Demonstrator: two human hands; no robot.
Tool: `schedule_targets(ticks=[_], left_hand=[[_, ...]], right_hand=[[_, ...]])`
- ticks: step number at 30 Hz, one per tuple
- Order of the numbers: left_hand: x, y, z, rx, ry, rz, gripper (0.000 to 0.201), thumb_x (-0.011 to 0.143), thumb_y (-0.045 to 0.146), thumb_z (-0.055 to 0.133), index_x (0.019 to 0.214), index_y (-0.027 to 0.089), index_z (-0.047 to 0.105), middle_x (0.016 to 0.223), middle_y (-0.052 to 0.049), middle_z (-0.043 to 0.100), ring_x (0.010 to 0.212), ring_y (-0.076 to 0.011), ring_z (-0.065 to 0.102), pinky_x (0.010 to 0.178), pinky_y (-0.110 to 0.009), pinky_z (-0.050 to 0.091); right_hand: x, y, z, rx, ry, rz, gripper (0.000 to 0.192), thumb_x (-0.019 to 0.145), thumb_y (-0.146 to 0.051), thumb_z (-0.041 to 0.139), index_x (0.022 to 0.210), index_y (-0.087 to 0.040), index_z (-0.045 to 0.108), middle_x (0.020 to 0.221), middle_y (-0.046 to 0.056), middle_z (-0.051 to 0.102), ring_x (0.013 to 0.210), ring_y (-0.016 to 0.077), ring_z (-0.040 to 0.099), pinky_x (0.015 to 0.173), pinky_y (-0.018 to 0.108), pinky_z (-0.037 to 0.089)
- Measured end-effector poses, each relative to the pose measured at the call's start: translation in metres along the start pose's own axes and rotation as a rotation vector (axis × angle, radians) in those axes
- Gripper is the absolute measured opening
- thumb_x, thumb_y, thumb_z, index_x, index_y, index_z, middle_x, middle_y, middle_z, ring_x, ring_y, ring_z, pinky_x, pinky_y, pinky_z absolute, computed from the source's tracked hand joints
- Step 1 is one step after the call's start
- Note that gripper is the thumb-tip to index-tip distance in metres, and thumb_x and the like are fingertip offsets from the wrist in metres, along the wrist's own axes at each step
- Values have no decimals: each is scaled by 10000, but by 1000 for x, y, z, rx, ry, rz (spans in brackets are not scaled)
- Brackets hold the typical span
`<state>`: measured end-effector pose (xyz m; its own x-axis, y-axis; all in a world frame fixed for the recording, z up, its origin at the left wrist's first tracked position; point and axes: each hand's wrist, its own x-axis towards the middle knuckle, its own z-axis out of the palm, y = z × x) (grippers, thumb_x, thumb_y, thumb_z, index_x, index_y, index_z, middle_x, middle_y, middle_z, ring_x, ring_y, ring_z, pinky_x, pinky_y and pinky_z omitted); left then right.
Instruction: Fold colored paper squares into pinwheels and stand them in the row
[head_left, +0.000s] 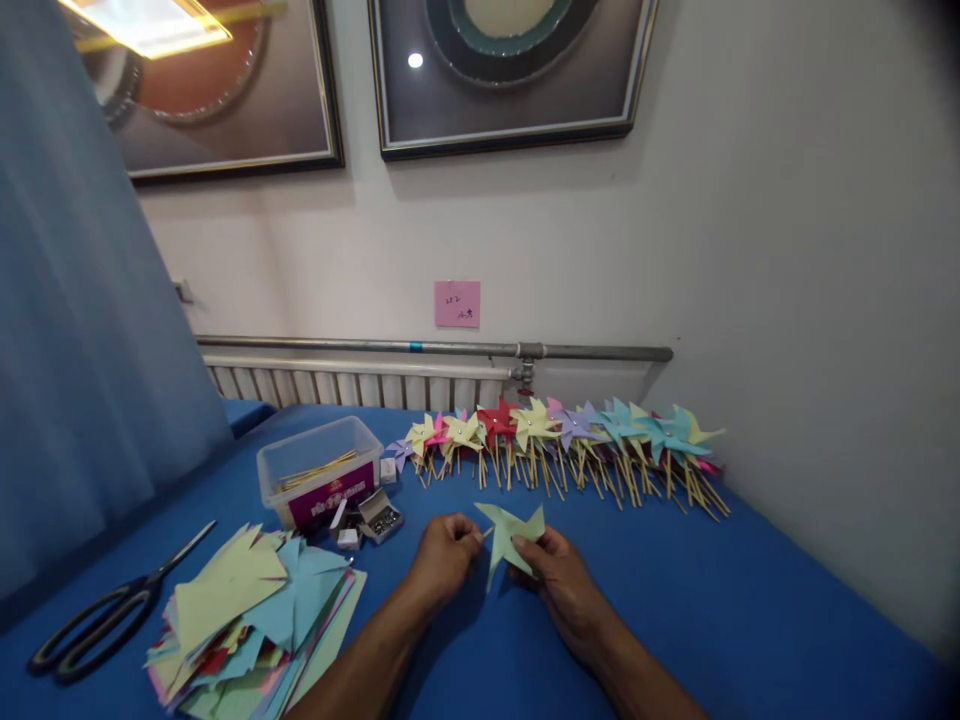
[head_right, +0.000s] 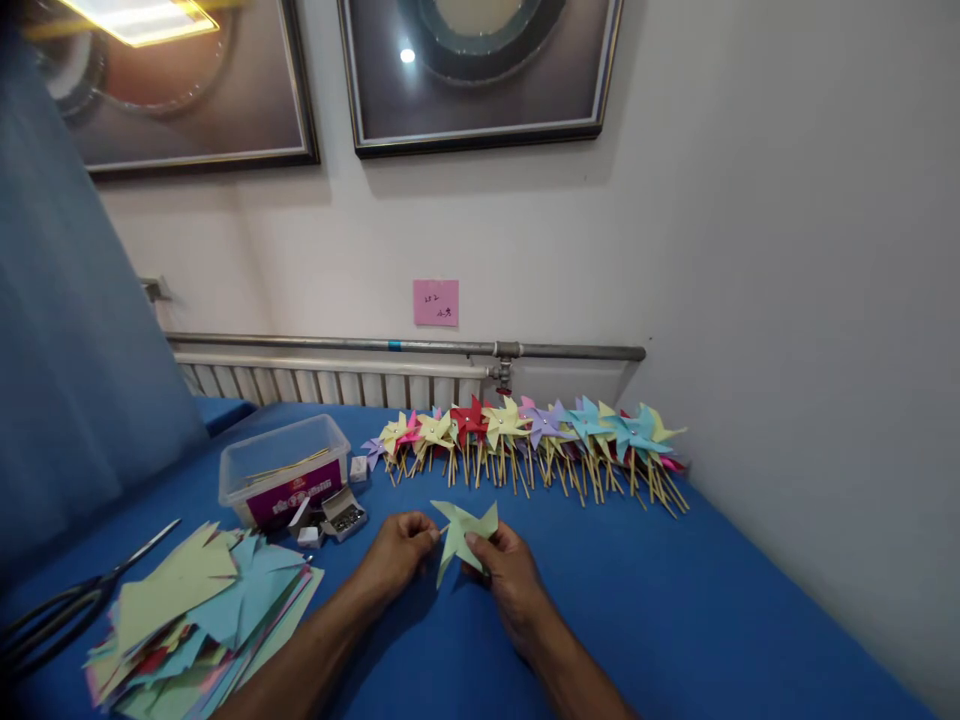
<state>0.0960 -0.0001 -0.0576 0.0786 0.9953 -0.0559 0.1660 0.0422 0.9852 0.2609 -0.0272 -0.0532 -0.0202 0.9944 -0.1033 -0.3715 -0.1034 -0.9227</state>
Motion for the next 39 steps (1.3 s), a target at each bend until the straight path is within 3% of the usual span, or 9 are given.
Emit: schedule_targets(ticks=[4, 9, 21, 39], left_hand=[[-6, 0, 12, -29, -71, -36, 120, 737, 258, 584, 647, 186, 552, 469, 51, 492, 401, -97, 420, 444, -234, 292], [-11, 4, 11, 3, -112, -63, 139, 758, 255, 549, 634, 193, 536, 471, 38, 518, 378, -95, 409, 418, -232, 276], [-10, 0, 12, 45, -88, -34, 109, 748, 237, 535, 657, 184, 562, 468, 46, 502, 393, -92, 400, 418, -224, 279], [-16, 10, 7, 222, -47, 52, 104, 732, 183, 527, 654, 170, 595, 539, 31, 532, 502, -105, 443, 495, -221, 313]], right_hand=[[0, 2, 0, 7, -17, -11, 370, 621, -352, 880, 907, -171, 731, 864, 54, 761, 721, 187, 681, 669, 280, 536], [5, 7, -4, -6, -16, -29, 390, 628, -371, 876, 932, -176, 728, 840, 41, 754, 701, 175, 670, 668, 282, 529], [26, 29, -16, -34, 50, -38, 437, 574, -434, 883, 877, -179, 699, 764, 26, 735, 639, 184, 652, 611, 287, 525], [26, 31, -18, -6, 0, -48, 465, 609, -433, 866, 945, -151, 713, 843, 72, 778, 755, 246, 721, 737, 332, 555]])
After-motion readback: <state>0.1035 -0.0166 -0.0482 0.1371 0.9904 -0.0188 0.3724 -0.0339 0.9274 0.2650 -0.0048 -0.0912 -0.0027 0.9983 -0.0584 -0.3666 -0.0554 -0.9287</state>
